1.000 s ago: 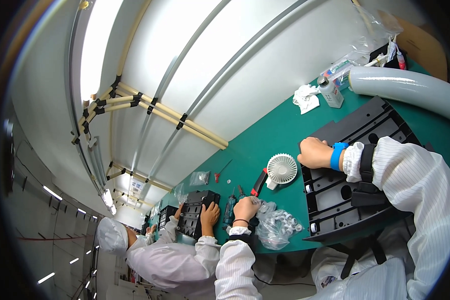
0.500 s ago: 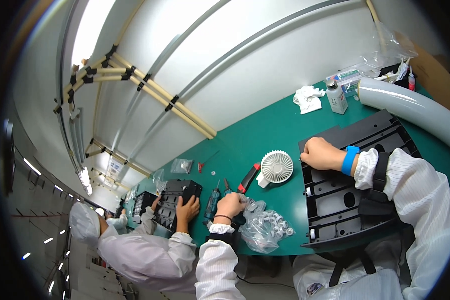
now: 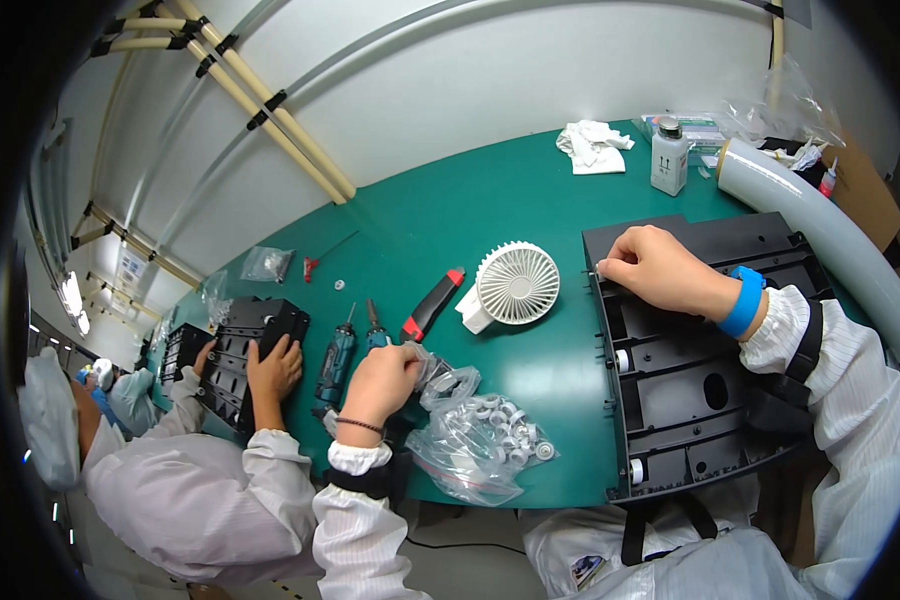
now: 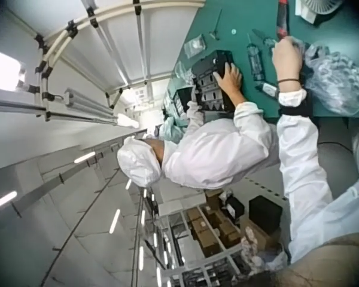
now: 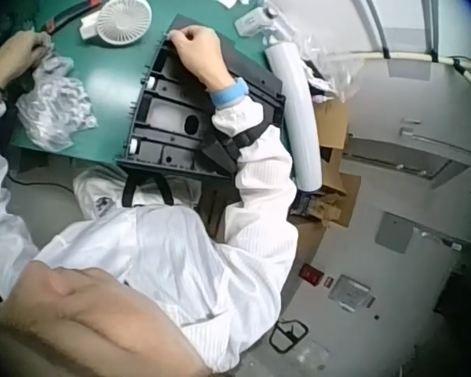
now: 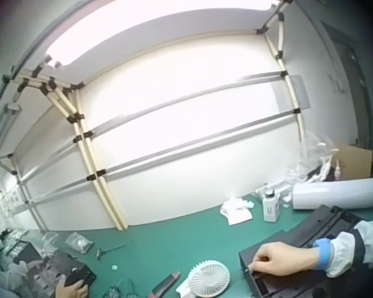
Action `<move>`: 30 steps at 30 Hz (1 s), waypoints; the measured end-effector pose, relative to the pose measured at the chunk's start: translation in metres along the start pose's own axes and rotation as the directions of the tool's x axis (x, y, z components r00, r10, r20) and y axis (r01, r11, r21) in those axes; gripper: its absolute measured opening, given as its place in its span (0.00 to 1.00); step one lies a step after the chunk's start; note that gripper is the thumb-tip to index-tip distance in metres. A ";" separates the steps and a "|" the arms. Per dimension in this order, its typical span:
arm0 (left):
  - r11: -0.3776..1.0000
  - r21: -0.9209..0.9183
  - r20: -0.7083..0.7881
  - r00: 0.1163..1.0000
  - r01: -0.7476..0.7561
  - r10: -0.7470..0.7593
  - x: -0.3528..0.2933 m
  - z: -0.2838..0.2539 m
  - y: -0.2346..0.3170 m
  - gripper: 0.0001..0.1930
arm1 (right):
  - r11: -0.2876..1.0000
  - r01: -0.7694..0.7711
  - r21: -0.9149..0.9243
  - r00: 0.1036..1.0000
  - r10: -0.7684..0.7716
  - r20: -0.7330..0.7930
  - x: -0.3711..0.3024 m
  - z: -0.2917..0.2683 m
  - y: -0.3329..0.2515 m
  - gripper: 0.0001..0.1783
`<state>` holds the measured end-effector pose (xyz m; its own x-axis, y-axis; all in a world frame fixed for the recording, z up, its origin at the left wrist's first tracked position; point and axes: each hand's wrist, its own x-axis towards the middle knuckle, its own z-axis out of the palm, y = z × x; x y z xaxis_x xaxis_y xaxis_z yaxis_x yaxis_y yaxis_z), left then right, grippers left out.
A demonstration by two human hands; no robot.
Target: Manually assemble and fasten components of an electronic housing using a power screwdriver and various parts.
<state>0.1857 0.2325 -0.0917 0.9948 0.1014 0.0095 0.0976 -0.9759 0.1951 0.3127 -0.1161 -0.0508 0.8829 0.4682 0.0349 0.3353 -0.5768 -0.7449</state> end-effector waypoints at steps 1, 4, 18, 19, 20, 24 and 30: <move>1.000 -0.030 0.006 1.000 -0.010 0.010 -0.004 -0.005 0.005 0.09 | 1.000 -0.005 0.003 1.000 0.005 -0.007 -0.001 0.000 0.001 0.17; 0.998 -0.044 -0.109 0.993 -0.053 0.048 -0.025 -0.016 0.004 0.08 | 1.000 0.029 0.012 1.000 -0.029 -0.008 0.002 0.005 -0.004 0.17; 0.821 -0.565 -0.282 0.953 -0.075 -0.107 -0.105 -0.018 0.077 0.08 | 1.000 0.011 0.008 1.000 -0.010 -0.005 0.005 0.001 -0.040 0.16; 0.830 -0.554 -0.288 0.950 -0.063 -0.120 -0.110 -0.018 0.072 0.08 | 1.000 0.015 0.005 1.000 -0.015 -0.007 0.006 0.004 -0.048 0.16; 0.847 -0.526 -0.331 0.937 -0.084 -0.113 -0.115 -0.014 0.064 0.08 | 1.000 0.020 0.012 1.000 -0.020 0.002 0.010 0.009 -0.016 0.16; 0.885 -0.411 -0.476 0.879 -0.218 -0.005 -0.130 0.025 0.026 0.07 | 1.000 0.018 -0.003 1.000 -0.018 -0.016 0.000 0.000 -0.009 0.15; 0.926 -0.378 -0.529 0.822 -0.005 -0.211 -0.116 -0.016 0.049 0.06 | 1.000 0.019 -0.001 0.999 -0.019 -0.042 0.003 0.003 -0.003 0.15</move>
<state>0.0744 0.1758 -0.0675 0.7814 0.3918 0.4857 0.0742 -0.8312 0.5510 0.3135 -0.1111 -0.0502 0.8892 0.4510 0.0769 0.3526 -0.5683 -0.7435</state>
